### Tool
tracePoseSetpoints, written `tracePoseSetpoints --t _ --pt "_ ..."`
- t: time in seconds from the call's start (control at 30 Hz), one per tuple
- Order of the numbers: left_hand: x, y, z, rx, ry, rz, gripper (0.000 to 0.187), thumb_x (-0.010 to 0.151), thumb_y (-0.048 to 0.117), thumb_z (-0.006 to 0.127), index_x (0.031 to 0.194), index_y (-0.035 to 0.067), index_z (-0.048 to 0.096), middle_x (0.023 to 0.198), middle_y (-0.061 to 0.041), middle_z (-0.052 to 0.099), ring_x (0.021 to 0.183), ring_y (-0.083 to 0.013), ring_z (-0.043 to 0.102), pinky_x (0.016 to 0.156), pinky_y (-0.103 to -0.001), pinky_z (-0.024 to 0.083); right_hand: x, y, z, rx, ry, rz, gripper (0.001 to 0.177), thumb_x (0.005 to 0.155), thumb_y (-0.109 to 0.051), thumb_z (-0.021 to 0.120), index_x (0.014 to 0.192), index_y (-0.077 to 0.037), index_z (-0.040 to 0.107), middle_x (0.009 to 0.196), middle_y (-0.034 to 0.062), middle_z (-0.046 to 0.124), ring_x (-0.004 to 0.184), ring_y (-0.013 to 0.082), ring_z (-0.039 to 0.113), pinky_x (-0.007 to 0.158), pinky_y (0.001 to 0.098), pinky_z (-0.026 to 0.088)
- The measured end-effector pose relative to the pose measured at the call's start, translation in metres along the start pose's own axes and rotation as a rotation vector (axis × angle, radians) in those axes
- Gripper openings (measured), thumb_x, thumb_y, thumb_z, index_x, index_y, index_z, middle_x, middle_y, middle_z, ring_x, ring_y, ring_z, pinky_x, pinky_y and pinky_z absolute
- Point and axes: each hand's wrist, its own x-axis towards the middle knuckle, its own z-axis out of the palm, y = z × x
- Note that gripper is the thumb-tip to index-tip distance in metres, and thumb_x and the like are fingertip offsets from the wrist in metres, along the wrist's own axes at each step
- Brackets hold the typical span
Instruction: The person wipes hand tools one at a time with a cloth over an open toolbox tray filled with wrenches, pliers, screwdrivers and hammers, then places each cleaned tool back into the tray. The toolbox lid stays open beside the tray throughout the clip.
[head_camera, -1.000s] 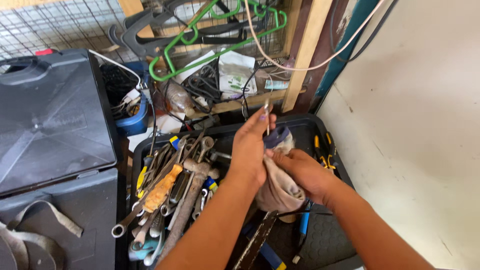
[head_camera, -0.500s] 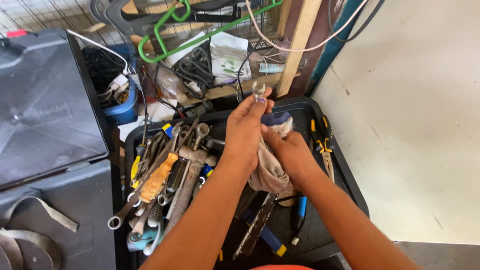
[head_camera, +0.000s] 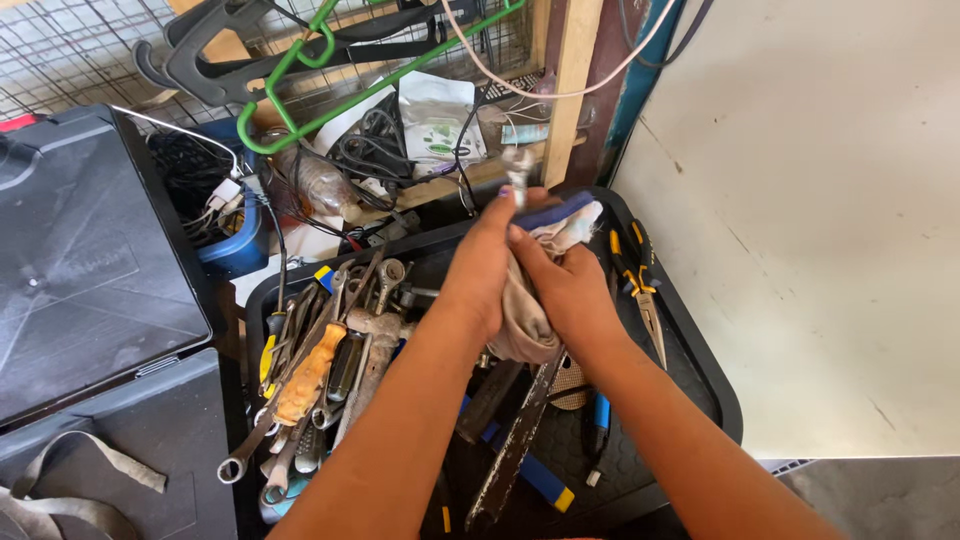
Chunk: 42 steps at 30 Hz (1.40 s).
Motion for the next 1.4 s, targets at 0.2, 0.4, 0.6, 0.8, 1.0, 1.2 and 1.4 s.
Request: tracePoseSetpoints --t 0.2,0.4,0.6,0.8,1.0,1.2,1.4 --pt "-0.001 -0.022 0.004 0.093 0.09 0.142 0.031 0.106 0.037 0.057 0.119 0.01 0.067 0.108 -0.005 0.061 0.102 -0.0177 0.061 0.093 -0.035 0.051 0.012 0.002 -0.009 0.02 0.088 0.023 0.037 0.097 -0.034 0.065 0.089 0.0 0.074 0.078 0.0055 0.073 0.068 0.011 0.061 0.06 0.0301 0.049" --pt "0.004 -0.016 0.001 -0.02 0.034 0.161 0.037 0.103 0.039 0.05 0.118 0.012 0.069 0.114 -0.008 0.071 0.102 -0.021 0.066 0.093 -0.035 0.052 0.019 0.003 -0.009 -0.024 -0.004 0.118 0.038 0.099 -0.035 0.062 0.094 0.001 0.074 0.08 0.0066 0.073 0.068 0.0129 0.063 0.061 0.0318 0.051" --pt "0.007 -0.024 0.001 -0.066 0.134 0.054 0.036 0.104 0.04 0.047 0.12 0.016 0.069 0.112 -0.006 0.07 0.099 -0.0189 0.065 0.092 -0.033 0.051 0.028 0.007 -0.014 -0.11 -0.05 0.075 0.038 0.097 -0.035 0.06 0.094 0.001 0.073 0.08 0.0071 0.074 0.067 0.0151 0.065 0.06 0.0331 0.052" --pt "0.014 -0.012 -0.013 -0.221 0.187 0.214 0.021 0.106 0.025 0.052 0.115 0.011 0.065 0.108 -0.006 0.072 0.097 -0.0195 0.067 0.089 -0.036 0.055 0.042 0.002 -0.004 -0.051 -0.148 0.093 0.041 0.097 -0.037 0.058 0.096 0.0 0.074 0.081 0.0061 0.073 0.069 0.0133 0.065 0.062 0.0316 0.051" --pt "0.015 -0.005 -0.019 -0.25 0.349 0.081 0.029 0.104 0.029 0.045 0.116 0.014 0.066 0.098 -0.007 0.07 0.088 -0.0222 0.064 0.08 -0.038 0.055 0.062 0.004 0.001 -0.155 -0.293 0.275 0.053 0.095 -0.046 0.067 0.097 0.006 0.073 0.078 0.0124 0.069 0.061 0.0207 0.058 0.057 0.0367 0.047" --pt "0.011 -0.004 -0.004 -0.245 0.322 0.205 0.032 0.105 0.031 0.046 0.12 0.015 0.069 0.115 -0.004 0.07 0.102 -0.0193 0.065 0.092 -0.034 0.053 0.08 0.007 -0.001 -0.047 -0.142 0.302 0.053 0.093 -0.047 0.068 0.092 0.005 0.074 0.078 0.0118 0.072 0.063 0.019 0.062 0.058 0.037 0.048" --pt "0.025 -0.01 0.002 -0.051 0.491 0.128 0.033 0.104 0.029 0.045 0.124 0.017 0.069 0.118 -0.002 0.07 0.103 -0.016 0.063 0.089 -0.031 0.05 0.102 -0.015 -0.019 -0.284 -0.294 -0.112 0.034 0.087 -0.03 0.075 0.104 -0.002 0.067 0.088 0.0151 0.075 0.072 0.0236 0.066 0.065 0.0394 0.053"
